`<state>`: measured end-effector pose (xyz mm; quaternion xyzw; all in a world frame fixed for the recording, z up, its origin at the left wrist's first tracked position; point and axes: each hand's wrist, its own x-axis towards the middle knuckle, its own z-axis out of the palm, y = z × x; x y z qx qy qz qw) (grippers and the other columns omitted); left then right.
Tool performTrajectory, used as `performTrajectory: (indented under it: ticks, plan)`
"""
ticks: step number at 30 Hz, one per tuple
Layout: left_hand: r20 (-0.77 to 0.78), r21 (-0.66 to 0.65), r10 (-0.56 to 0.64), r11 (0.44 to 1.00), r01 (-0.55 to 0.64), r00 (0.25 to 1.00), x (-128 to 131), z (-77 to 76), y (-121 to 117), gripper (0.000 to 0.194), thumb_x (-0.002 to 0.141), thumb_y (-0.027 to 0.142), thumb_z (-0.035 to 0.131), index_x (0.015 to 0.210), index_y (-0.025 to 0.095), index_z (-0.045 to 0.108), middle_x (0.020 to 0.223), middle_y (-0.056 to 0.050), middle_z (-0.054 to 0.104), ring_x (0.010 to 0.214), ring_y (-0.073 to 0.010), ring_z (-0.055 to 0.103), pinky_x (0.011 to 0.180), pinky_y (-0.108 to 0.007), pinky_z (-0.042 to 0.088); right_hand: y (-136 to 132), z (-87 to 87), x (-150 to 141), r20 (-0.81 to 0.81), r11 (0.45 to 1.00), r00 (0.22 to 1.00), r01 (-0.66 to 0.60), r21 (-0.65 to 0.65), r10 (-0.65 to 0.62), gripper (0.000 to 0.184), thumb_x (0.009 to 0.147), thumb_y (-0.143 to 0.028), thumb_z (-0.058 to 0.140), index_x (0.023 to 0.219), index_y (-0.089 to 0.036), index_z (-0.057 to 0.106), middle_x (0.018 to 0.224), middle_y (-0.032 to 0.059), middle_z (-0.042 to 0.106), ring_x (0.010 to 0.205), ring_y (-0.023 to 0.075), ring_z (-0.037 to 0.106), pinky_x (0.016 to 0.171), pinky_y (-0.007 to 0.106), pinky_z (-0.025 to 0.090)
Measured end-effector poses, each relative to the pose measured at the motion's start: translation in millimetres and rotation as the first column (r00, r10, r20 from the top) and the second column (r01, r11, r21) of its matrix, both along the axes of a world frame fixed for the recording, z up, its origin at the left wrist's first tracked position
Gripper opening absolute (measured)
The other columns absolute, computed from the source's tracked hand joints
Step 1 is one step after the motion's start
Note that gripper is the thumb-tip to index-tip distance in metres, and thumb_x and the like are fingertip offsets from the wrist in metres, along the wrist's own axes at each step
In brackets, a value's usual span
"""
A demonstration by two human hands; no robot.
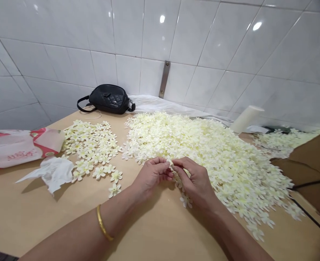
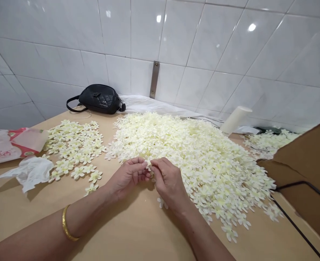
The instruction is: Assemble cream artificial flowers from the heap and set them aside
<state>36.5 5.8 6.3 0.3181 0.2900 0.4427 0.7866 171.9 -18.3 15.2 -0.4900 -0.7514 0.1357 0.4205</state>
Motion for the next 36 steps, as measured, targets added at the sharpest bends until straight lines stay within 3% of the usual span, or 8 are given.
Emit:
performTrajectory:
  ticks: [5,10,13,16,19,30,36]
  plan:
    - [0.046,0.033,-0.037,0.999,0.036,0.998,2.3,-3.6,-2.3,0.015,0.071,0.025,0.06,0.069,0.012,0.054,0.059,-0.003,0.056,0.056,-0.0102,0.054,0.06,-0.024,0.044,-1.7,-2.6,2.7,0.009,0.999,0.999,0.052,0.011,-0.052,0.017,0.082,-0.016,0.042,0.079,-0.016,0.059,0.072,0.0028,0.056,0.066,0.0129,0.053,0.062,0.023,0.041]
    - [0.045,0.042,-0.048,0.998,0.046,0.998,3.4,-3.8,-4.9,0.011,0.067,0.017,0.063,0.068,0.012,0.054,0.057,-0.001,0.056,0.056,-0.0104,0.055,0.061,-0.024,0.045,-1.3,-5.0,0.2,0.054,0.99,0.99,0.129,0.048,-0.132,0.015,0.081,-0.018,0.041,0.073,-0.016,0.055,0.066,0.0014,0.053,0.061,0.0124,0.05,0.056,0.023,0.039]
    - [0.055,0.006,-0.06,0.998,0.06,0.997,2.3,-3.4,-3.4,0.009,0.067,0.013,0.062,0.068,0.012,0.054,0.056,-0.001,0.056,0.054,-0.0105,0.055,0.06,-0.025,0.045,-1.5,-4.3,-0.3,-0.022,0.99,0.991,0.129,-0.05,-0.131,0.016,0.082,-0.021,0.04,0.075,-0.017,0.055,0.065,0.0011,0.055,0.058,0.012,0.05,0.055,0.023,0.039]
    - [0.071,-0.004,-0.075,0.997,0.075,0.995,0.6,-3.7,-0.5,0.008,0.067,0.014,0.062,0.068,0.011,0.055,0.059,-0.002,0.058,0.055,-0.0097,0.055,0.06,-0.024,0.045,-2.1,-2.5,1.2,-0.141,0.985,0.988,0.042,-0.17,-0.067,0.017,0.082,-0.025,0.042,0.081,-0.016,0.057,0.071,0.0029,0.059,0.064,0.0135,0.054,0.059,0.024,0.042]
    - [0.084,-0.004,-0.082,0.997,0.083,0.993,-0.3,-3.6,0.8,0.01,0.068,0.017,0.063,0.068,0.01,0.056,0.062,-0.003,0.059,0.055,-0.0091,0.055,0.058,-0.022,0.044,-3.3,-1.4,2.5,-0.199,0.977,0.979,0.004,-0.211,-0.047,0.017,0.081,-0.027,0.046,0.083,-0.016,0.058,0.076,0.0038,0.061,0.07,0.0153,0.056,0.063,0.025,0.043]
    - [0.083,-0.017,-0.088,0.996,0.09,0.993,0.6,0.6,-3.5,0.008,0.067,0.016,0.062,0.066,0.01,0.056,0.058,-0.002,0.057,0.054,-0.0098,0.055,0.058,-0.023,0.045,-5.8,-1.9,-1.6,-0.111,0.985,0.983,0.136,-0.107,-0.148,0.017,0.081,-0.023,0.043,0.073,-0.016,0.056,0.063,-0.0002,0.054,0.058,0.0113,0.049,0.056,0.023,0.038]
    - [0.043,-0.044,-0.07,0.996,0.071,0.997,1.9,-1.0,-2.7,0.009,0.063,0.009,0.062,0.064,0.011,0.054,0.055,-0.001,0.057,0.051,-0.0101,0.054,0.056,-0.024,0.045,-4.5,-4.2,-3.8,-0.114,0.98,0.981,0.139,-0.145,-0.156,0.017,0.081,-0.023,0.042,0.071,-0.017,0.054,0.059,-0.0017,0.051,0.054,0.0105,0.046,0.053,0.022,0.036]
